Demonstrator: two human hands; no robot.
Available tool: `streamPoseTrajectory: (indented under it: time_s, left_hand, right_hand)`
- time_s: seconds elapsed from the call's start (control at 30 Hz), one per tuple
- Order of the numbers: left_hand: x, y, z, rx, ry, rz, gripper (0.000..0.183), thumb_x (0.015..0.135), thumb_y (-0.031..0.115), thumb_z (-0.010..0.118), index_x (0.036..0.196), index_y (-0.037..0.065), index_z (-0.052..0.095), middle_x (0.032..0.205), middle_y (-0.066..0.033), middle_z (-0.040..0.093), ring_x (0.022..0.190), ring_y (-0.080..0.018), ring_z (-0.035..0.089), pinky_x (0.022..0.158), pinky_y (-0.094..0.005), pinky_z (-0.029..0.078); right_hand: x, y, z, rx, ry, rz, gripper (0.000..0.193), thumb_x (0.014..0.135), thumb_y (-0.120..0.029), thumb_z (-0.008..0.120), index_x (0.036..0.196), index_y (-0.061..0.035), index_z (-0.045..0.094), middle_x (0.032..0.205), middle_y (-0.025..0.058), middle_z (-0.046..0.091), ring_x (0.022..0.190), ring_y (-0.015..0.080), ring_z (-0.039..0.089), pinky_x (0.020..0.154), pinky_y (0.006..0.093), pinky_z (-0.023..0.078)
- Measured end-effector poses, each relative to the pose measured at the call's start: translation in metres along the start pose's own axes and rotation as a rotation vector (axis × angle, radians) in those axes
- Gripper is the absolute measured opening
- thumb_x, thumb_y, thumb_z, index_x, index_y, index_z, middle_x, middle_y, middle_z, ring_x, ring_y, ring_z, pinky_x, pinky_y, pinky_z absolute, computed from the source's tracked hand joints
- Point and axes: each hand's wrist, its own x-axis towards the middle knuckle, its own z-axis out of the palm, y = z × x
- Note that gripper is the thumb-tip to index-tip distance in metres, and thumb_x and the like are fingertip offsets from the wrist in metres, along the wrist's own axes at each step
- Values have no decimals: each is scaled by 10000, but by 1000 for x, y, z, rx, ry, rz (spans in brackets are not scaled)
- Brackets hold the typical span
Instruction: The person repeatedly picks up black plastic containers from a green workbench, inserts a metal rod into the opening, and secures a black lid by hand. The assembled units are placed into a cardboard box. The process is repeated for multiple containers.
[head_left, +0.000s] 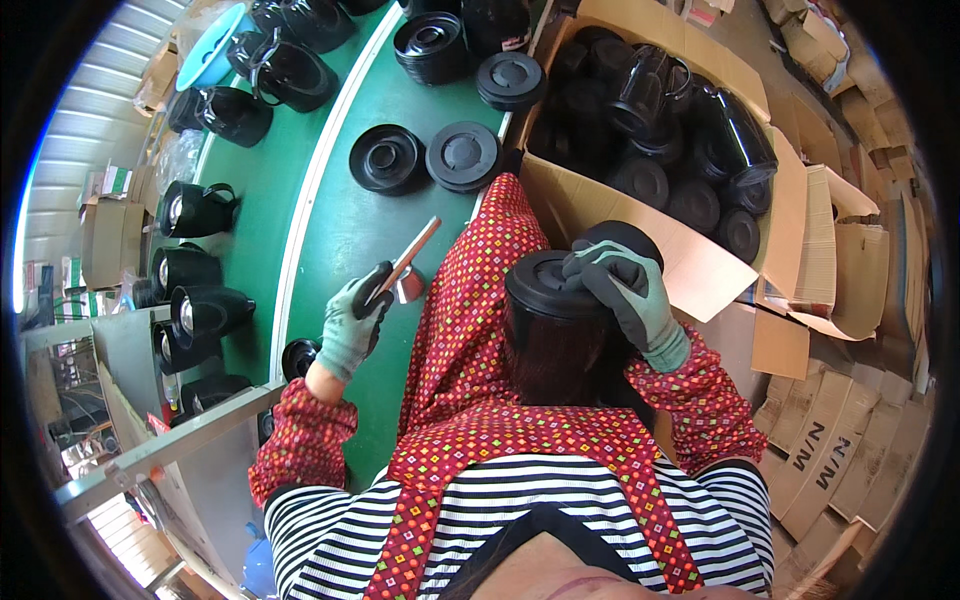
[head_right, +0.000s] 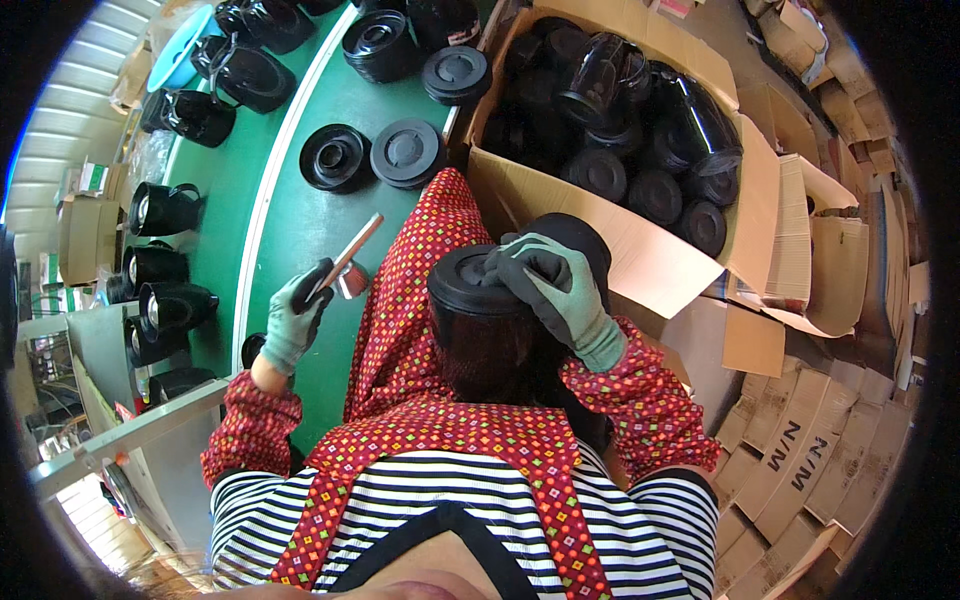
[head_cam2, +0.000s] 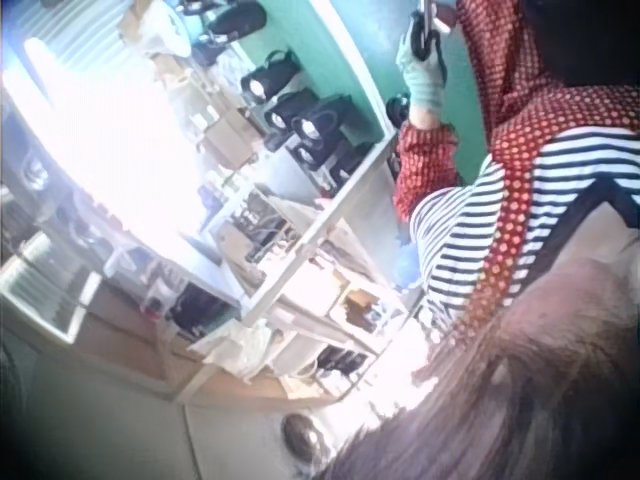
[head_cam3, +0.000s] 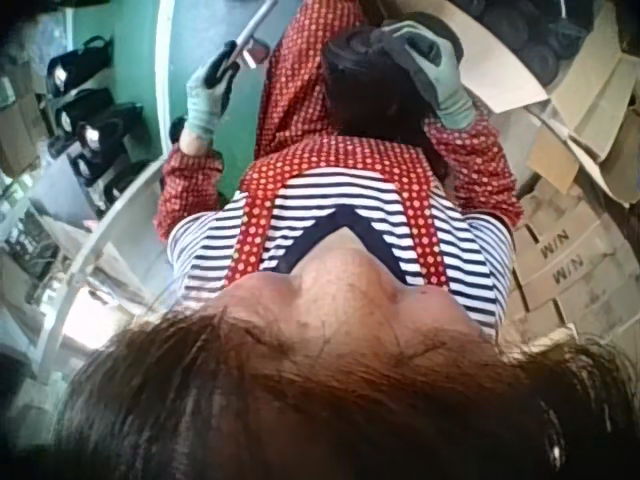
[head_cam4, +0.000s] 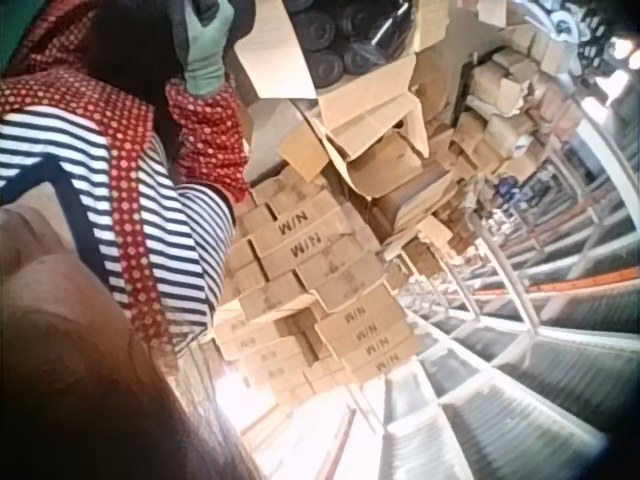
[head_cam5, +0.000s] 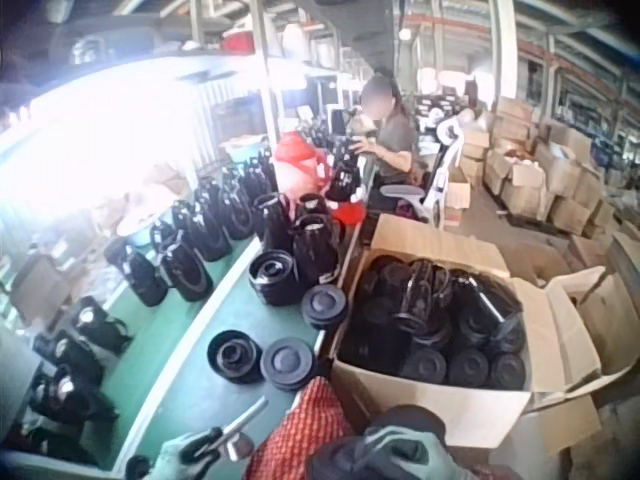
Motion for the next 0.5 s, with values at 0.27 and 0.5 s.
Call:
streamPoseTrajectory:
  time_s: [0.27, 0.5]
  left_hand:
    - [44, 188, -24, 128, -193, 247, 564, 885, -48, 714, 1440, -14, 619, 1093, -208, 719, 868, -270, 719, 794, -362, 578]
    - [108, 231, 1, -136, -470, 594, 715, 882, 433, 779, 1394, -45, 632, 1302, -273, 660, 1111, -357, 701, 919, -459, 561]
  right_hand:
    - [84, -86, -12, -825, -121, -679, 579, 809, -266, 823, 1367, -167, 705, 1490, 145, 592, 1457, 438, 464, 1233, 632, 266]
    - [124, 18, -32, -506, -235, -637, 331, 932, -158, 712, 1228, -10, 697, 1255, 190, 651, 1148, 377, 636, 1084, 514, 458]
